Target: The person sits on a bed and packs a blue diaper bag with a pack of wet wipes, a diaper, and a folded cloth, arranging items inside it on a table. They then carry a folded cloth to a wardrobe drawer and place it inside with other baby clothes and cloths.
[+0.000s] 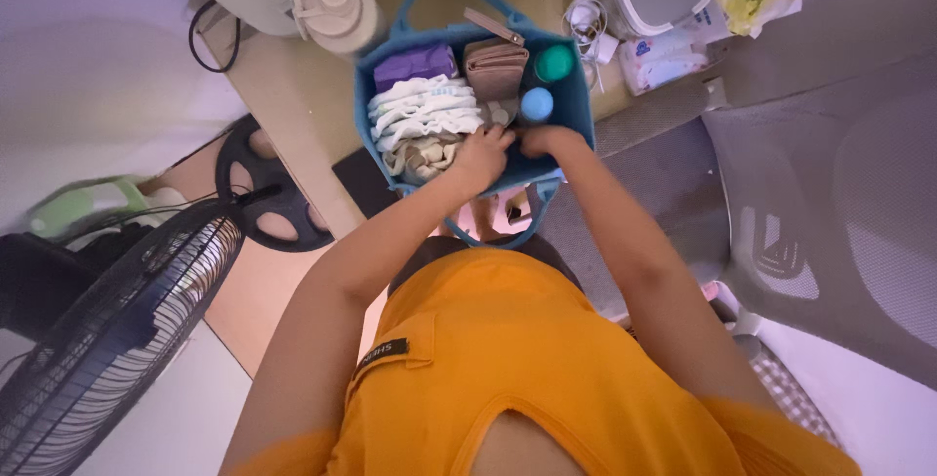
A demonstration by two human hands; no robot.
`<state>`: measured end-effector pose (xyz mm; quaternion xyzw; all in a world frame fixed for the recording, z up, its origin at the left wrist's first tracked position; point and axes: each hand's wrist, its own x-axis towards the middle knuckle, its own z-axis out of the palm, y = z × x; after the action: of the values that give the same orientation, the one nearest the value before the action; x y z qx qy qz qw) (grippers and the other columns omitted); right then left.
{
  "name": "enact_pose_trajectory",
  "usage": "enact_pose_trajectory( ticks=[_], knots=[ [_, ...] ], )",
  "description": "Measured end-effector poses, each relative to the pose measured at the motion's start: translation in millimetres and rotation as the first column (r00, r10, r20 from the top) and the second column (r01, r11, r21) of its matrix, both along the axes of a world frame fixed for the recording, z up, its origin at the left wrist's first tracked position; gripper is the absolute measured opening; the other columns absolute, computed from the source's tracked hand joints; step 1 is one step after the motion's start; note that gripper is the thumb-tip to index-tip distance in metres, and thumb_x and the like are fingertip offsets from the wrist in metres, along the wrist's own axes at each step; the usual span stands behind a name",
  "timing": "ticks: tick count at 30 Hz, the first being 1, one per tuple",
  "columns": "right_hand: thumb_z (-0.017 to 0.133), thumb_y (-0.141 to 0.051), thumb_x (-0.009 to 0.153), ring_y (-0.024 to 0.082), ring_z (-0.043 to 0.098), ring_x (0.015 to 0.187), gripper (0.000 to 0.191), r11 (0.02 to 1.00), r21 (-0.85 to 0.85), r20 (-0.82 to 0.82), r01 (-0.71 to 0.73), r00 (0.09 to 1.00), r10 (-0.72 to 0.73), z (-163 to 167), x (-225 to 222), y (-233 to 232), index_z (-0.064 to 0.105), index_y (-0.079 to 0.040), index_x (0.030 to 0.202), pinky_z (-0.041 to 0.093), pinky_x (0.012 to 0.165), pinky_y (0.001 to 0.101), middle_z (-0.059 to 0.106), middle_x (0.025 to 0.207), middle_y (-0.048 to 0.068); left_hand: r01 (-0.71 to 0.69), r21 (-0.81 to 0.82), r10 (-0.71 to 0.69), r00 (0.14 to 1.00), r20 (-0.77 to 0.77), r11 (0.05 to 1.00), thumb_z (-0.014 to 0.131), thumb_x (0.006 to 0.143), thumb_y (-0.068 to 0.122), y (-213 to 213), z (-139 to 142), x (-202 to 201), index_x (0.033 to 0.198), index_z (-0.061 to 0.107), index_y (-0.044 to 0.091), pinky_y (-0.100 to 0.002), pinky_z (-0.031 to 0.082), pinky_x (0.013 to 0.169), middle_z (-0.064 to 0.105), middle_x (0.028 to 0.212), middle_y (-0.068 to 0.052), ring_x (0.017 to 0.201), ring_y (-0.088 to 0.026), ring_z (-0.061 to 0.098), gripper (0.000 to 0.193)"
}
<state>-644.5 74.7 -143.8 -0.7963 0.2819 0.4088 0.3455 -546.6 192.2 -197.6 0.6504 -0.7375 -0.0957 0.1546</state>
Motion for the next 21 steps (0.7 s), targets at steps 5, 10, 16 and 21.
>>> enact_pose_trajectory(
  ticks=[5,10,16,21],
  knots=[
    [0.058,-0.029,0.095,0.039,0.063,0.118,0.065,0.996,-0.048,0.177,0.072,0.982,-0.063,0.3,-3.2,-4.2,0.038,-0.013,0.154,0.049,0.101,0.0473,0.061,0.137,0.023,0.208,0.346,-0.281,0.944,0.174,0.915,0.06,0.09,0.02,2.9,0.6,11.0,0.099,0.078,0.018,-0.043,0.057,0.081,0.065,0.11,-0.006,0.107,-0.028,0.064,0.02],
    [0.066,-0.04,0.095,0.041,0.059,0.117,0.068,0.996,-0.038,0.239,0.085,0.968,-0.073,-0.5,-4.8,-5.4,0.04,-0.009,0.149,0.047,0.098,0.0484,0.058,0.135,0.026,0.161,0.314,-0.236,0.947,0.217,0.936,0.061,0.087,0.022,6.7,4.4,12.8,0.095,0.078,0.021,-0.043,0.057,0.08,0.064,0.107,-0.004,0.106,-0.026,0.064,0.019],
    [0.059,-0.03,0.093,0.034,0.073,0.103,0.041,0.999,0.026,0.2,-0.018,0.98,0.013,-2.4,-9.5,3.0,0.066,-0.009,0.129,0.056,0.091,0.0464,0.074,0.117,0.019,0.143,0.148,-0.154,0.986,0.067,0.979,0.062,0.087,0.017,11.1,14.0,15.5,0.107,0.075,0.014,-0.042,0.057,0.077,0.065,0.114,-0.009,0.104,-0.029,0.065,0.023],
    [0.061,-0.03,0.098,0.036,0.068,0.109,0.039,0.968,0.045,0.447,0.246,0.862,-0.24,7.2,-24.5,21.5,0.063,-0.009,0.131,0.054,0.093,0.0449,0.072,0.122,0.019,-0.003,0.078,0.024,0.963,-0.268,0.997,0.068,0.088,0.02,38.5,35.4,29.5,0.125,0.07,0.017,-0.046,0.056,0.086,0.066,0.128,-0.006,0.112,-0.027,0.064,0.037]
  ],
)
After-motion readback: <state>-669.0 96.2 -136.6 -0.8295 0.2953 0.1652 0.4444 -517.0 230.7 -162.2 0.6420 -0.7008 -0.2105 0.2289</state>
